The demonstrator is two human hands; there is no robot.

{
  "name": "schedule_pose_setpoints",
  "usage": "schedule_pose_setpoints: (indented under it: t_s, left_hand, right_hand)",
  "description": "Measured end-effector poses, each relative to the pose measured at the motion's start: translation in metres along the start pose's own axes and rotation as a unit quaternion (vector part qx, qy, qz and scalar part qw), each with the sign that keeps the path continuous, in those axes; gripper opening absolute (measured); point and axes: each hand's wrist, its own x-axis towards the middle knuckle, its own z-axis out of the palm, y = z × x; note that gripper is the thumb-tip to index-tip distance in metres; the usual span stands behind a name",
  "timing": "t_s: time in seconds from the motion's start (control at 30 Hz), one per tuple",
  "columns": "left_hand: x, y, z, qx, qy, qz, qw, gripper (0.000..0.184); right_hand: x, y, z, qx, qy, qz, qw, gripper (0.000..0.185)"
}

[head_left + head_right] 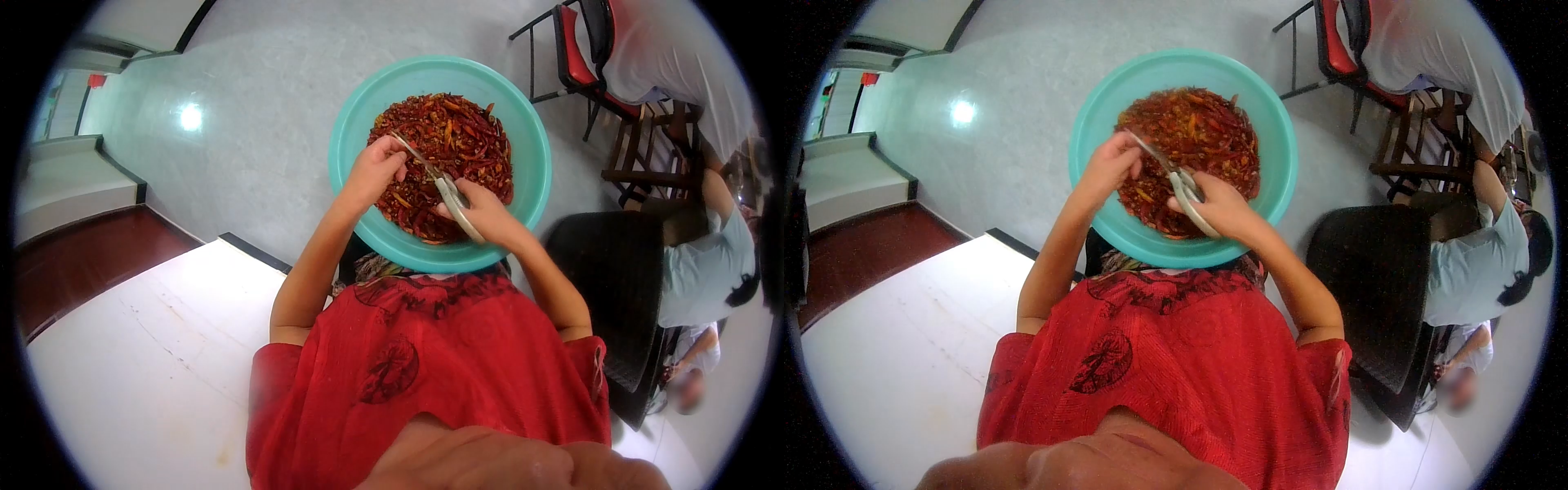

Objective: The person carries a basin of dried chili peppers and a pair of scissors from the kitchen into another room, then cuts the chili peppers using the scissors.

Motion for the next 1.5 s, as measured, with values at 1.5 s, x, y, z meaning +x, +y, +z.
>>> schedule_pose_setpoints:
  t_s: [1.5]
  left_hand:
    - [0.002, -0.002, -0.005, 0.022, -0.003, -0.029, 0.999, 0.017]
  right_hand:
    - [0.004, 0.006, 0.006, -0.031, 0.064, -0.024, 0.997, 0.052]
